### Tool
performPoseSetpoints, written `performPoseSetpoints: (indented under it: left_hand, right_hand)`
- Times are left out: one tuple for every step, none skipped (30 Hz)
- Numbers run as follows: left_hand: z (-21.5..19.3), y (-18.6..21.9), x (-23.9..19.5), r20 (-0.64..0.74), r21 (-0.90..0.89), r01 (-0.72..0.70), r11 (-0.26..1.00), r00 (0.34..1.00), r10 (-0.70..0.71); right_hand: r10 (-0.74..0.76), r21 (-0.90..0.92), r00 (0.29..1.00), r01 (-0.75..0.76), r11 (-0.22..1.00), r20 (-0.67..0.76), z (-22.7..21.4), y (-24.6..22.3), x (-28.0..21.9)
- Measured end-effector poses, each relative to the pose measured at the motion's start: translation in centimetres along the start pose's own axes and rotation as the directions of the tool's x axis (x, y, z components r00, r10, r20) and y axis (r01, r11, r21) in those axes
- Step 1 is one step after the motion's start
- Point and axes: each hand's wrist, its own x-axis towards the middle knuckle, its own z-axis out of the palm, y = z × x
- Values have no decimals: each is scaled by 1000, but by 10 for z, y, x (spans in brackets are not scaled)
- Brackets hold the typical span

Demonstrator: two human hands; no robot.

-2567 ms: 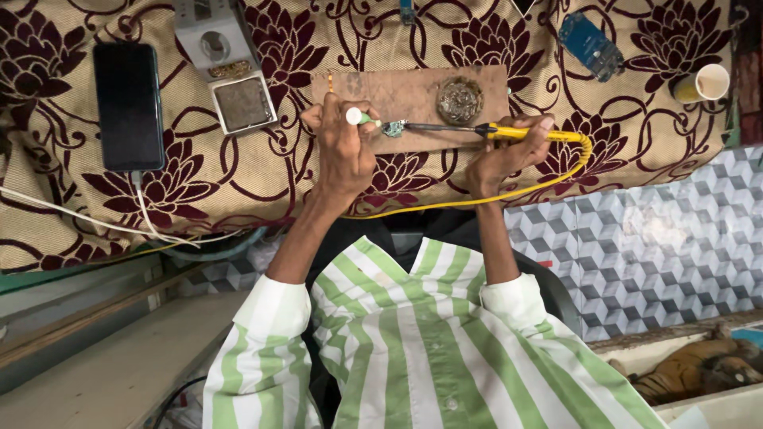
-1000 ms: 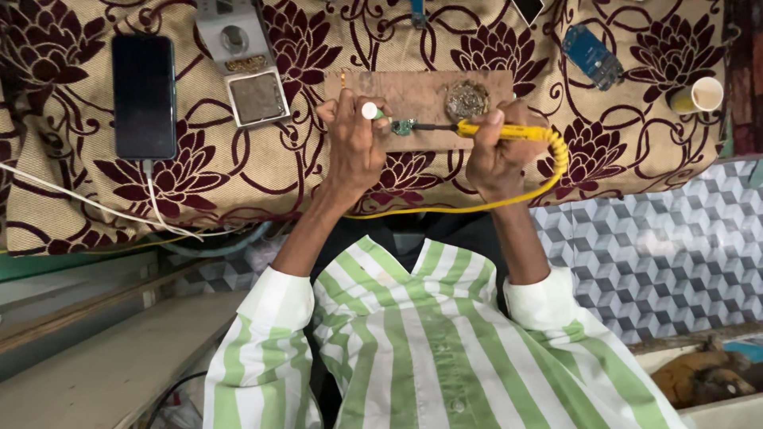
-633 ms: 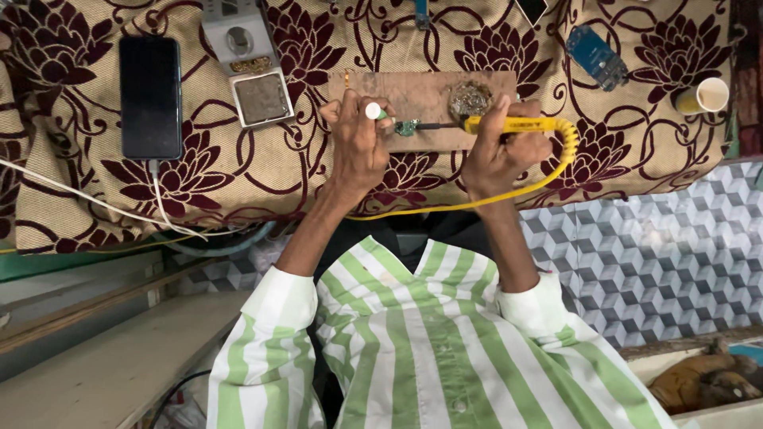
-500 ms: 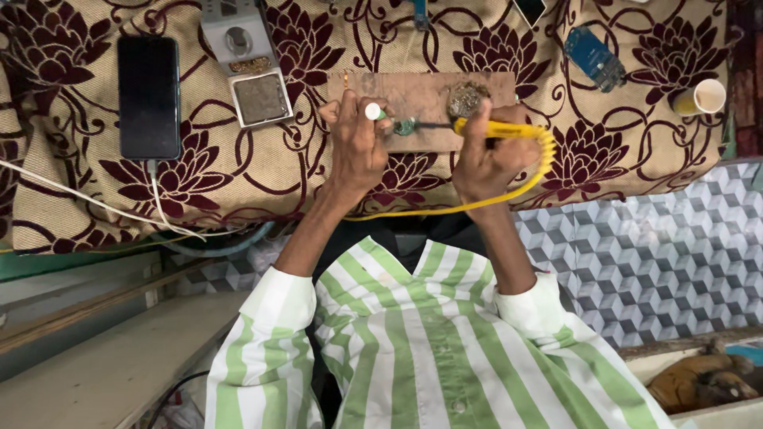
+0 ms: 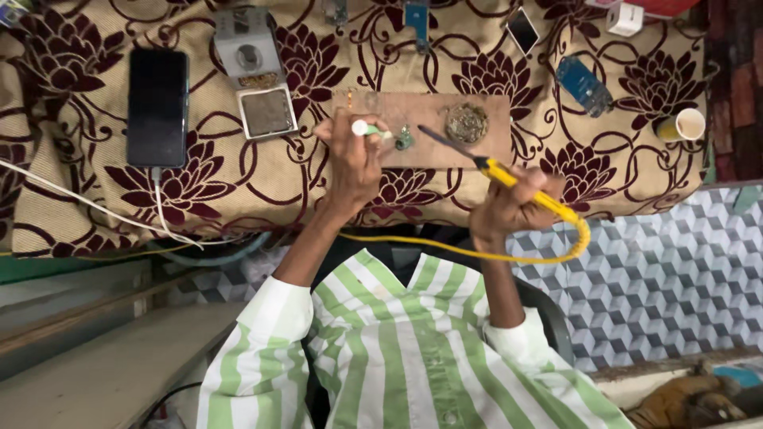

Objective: The person uses a soldering iron and solder to work on a small electronic component placed on a wooden board. They repeatedly apply heat and solder to the component while holding it steady with their other hand.

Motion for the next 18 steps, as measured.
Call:
performPoseSetpoints:
  left_hand:
    - [-2, 4, 4, -4, -66, 56, 996, 998, -57]
    - [-4, 9, 7, -4, -132, 112, 985, 994, -113]
    - [-6, 15, 8, -2, -126, 127, 984, 992, -129]
    - [-10, 20, 9, -1, -119, 143, 983, 990, -144]
    - [-12, 24, 11, 0, -114, 155, 981, 988, -156]
    - [-12, 27, 15, -15, 88, 72, 994, 997, -71]
    - [-12, 29, 15, -13, 285, -8, 959, 1000, 12]
    - [-12, 30, 15, 5, 469, -86, 879, 996, 94]
    - [-12, 28, 15, 18, 411, -72, 909, 997, 71]
    - [-10, 26, 16, 34, 353, -57, 934, 998, 48]
    - [-8, 22, 18, 54, 293, -45, 955, 998, 30]
    - [-6, 19, 17, 102, 223, -53, 973, 994, 31]
    - [-6, 16, 13, 152, 153, -55, 987, 988, 32]
    - [-4, 13, 10, 201, 82, -54, 995, 979, 37]
    - [-1, 9, 7, 220, 65, -17, 998, 975, 2]
    - [2, 6, 4, 240, 49, 21, 999, 970, -32]
    - [3, 3, 2, 254, 39, 56, 998, 965, -64]
    - [4, 1, 0, 218, -52, 61, 997, 975, -48]
  right_hand:
    - [13, 27, 1000, -12, 1000, -25, -5, 1, -1]
    - [14, 14, 1000, -13, 1000, -23, -9, 3, -2]
    - [16, -6, 1000, -16, 1000, -21, -15, 3, -5]
    - [19, -26, 1000, -19, 999, -20, -20, 4, -6]
    - [24, -28, 999, -25, 999, -44, -23, 5, -6]
    - [29, -31, 997, -31, 999, -67, -25, 7, -6]
    - [36, -37, 995, -39, 999, -90, -30, 6, -6]
    - [39, -35, 996, -42, 998, -83, -35, 5, -7]
    - [39, -31, 996, -41, 999, -78, -38, 4, -7]
    - [38, -27, 997, -40, 999, -72, -41, 2, -6]
    - [22, -58, 998, -25, 998, -58, -44, 0, -6]
    - [7, -89, 999, -10, 996, -44, -47, -2, -6]
    - [-5, -122, 1000, 1, 993, -30, -49, -3, -7]
    - [17, -108, 999, -22, 994, -46, -50, -2, -8]
    - [41, -97, 997, -46, 994, -58, -52, -1, -10]
    - [64, -86, 995, -70, 994, -70, -53, 0, -12]
    - [50, -59, 995, -56, 997, -87, -53, 3, -14]
    - [37, -33, 994, -40, 999, -103, -53, 6, -17]
